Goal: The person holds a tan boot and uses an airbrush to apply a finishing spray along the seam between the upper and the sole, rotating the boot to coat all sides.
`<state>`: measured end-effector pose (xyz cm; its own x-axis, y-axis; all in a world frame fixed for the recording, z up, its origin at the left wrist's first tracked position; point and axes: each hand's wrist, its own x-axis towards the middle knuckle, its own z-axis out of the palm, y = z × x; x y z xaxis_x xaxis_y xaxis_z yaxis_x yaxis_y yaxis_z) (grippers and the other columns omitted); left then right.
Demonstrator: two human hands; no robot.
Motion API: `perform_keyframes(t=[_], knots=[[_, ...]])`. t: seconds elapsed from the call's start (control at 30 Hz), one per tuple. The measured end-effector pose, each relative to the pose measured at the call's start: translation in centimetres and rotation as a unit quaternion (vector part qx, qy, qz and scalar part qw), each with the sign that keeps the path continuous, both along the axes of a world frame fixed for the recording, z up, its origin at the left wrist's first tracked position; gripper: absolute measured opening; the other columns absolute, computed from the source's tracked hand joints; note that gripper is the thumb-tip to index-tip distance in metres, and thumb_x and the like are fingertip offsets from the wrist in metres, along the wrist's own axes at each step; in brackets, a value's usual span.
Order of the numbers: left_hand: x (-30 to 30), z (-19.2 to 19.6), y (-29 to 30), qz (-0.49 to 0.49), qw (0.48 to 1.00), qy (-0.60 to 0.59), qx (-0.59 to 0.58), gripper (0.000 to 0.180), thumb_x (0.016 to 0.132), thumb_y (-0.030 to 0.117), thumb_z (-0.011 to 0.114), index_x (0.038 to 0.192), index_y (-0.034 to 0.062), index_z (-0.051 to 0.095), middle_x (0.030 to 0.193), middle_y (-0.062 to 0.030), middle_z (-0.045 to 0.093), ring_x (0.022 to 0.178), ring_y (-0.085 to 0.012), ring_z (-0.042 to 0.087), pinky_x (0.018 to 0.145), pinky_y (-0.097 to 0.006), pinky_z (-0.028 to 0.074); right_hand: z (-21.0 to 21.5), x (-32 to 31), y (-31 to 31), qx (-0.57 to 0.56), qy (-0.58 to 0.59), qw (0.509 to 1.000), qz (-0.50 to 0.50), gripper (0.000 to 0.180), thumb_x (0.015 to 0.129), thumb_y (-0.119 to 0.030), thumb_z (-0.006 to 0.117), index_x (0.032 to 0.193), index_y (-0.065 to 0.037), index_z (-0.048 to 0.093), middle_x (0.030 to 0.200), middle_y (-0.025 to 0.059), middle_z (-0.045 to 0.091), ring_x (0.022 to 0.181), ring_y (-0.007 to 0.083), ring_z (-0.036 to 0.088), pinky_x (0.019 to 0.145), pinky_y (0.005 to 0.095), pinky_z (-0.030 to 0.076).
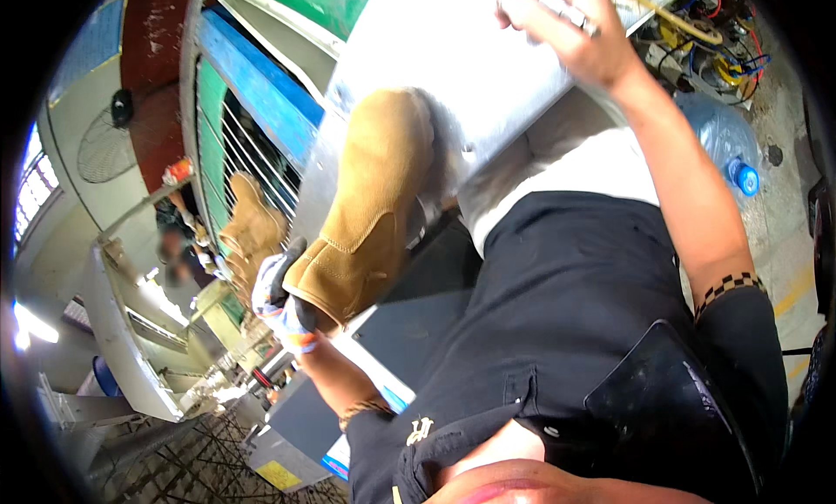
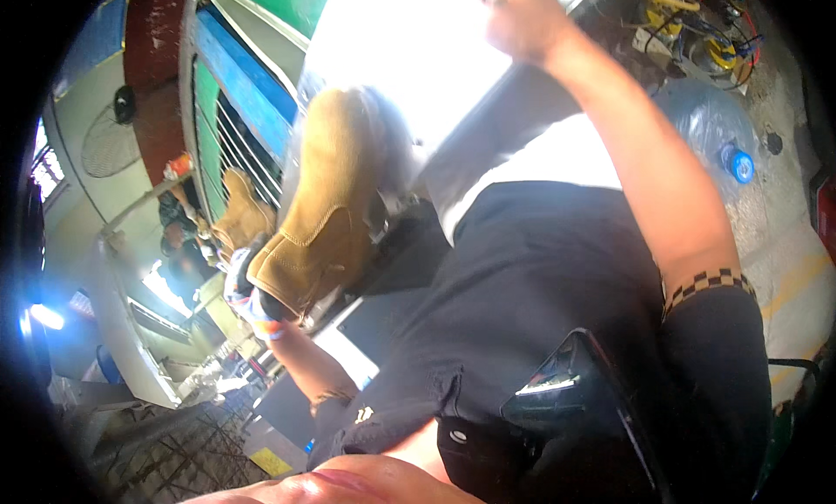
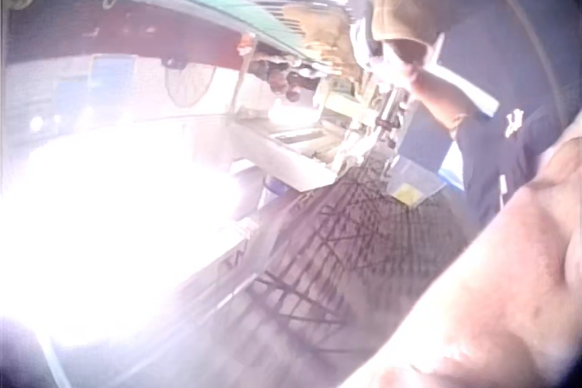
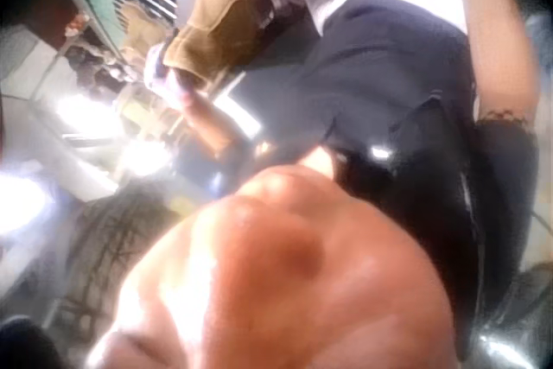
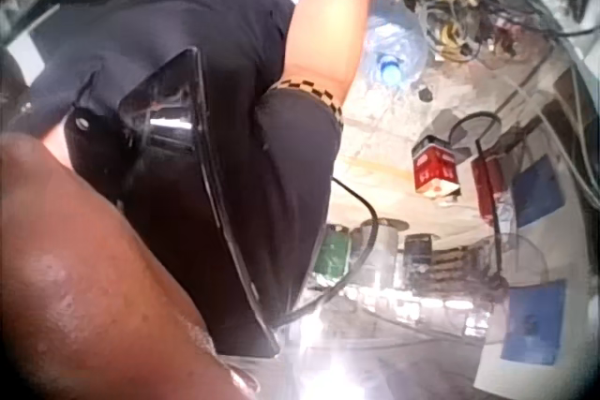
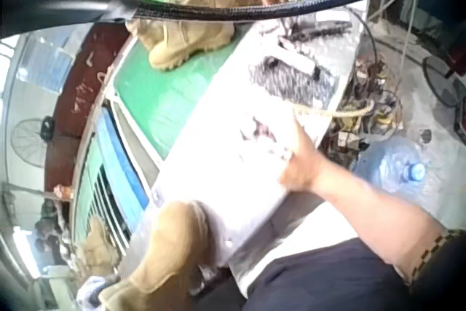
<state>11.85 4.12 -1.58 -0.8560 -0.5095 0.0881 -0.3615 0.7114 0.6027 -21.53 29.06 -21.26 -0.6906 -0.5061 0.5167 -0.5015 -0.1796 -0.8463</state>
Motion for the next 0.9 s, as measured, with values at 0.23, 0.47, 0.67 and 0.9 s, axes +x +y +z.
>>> perform_keyframes(t=[0.23,0.47,0.67,0.9], knots=[[-8.8,-4.7,-4.2,0.031,0.981,0.159,0.104,0.044,0.095,0.032,0.054,0.127,0.0018,0.055,0.123,-0.0139,0.061,0.109,-0.0265,0.062,0.094,-0.042,0.050,1.2,-0.3,-0.4,-0.017,-0.048,0.999,0.006,0.038,0.087,-0.012,0.058,0.121,0.005,0.053,0.090,0.0102,0.067,0.080,0.0152,0.066,0.074,0.0288,0.053],[-38.7,-8.4,-15.4,-0.211,0.949,0.171,0.160,0.033,0.099,0.020,0.049,0.124,0.0003,0.058,0.118,-0.0155,0.065,0.105,-0.0276,0.063,0.090,-0.036,0.051,2.2,-0.6,0.0,-0.038,-0.083,0.996,-0.009,0.040,0.086,-0.011,0.058,0.123,0.001,0.053,0.085,0.0090,0.067,0.077,0.0146,0.067,0.071,0.0282,0.053],[-42.7,-8.2,-11.1,-0.250,0.956,0.137,0.063,0.022,0.092,0.011,0.062,0.109,-0.0032,0.061,0.102,-0.0154,0.066,0.096,-0.0257,0.067,0.083,-0.032,0.054,1.9,-0.5,0.1,0.002,-0.156,0.988,-0.002,0.040,0.086,-0.006,0.056,0.125,0.001,0.053,0.086,0.0079,0.067,0.077,0.0116,0.066,0.070,0.0267,0.054],[-20.0,-8.5,-24.1,0.123,0.992,-0.027,0.033,0.066,0.089,0.035,0.068,0.140,-0.0022,0.046,0.136,-0.0175,0.054,0.124,-0.0273,0.052,0.103,-0.038,0.043,1.7,-0.3,0.0,0.003,-0.206,0.978,0.021,0.043,0.090,-0.007,0.053,0.132,0.004,0.048,0.093,0.0072,0.063,0.082,0.0123,0.061,0.076,0.0262,0.052]])
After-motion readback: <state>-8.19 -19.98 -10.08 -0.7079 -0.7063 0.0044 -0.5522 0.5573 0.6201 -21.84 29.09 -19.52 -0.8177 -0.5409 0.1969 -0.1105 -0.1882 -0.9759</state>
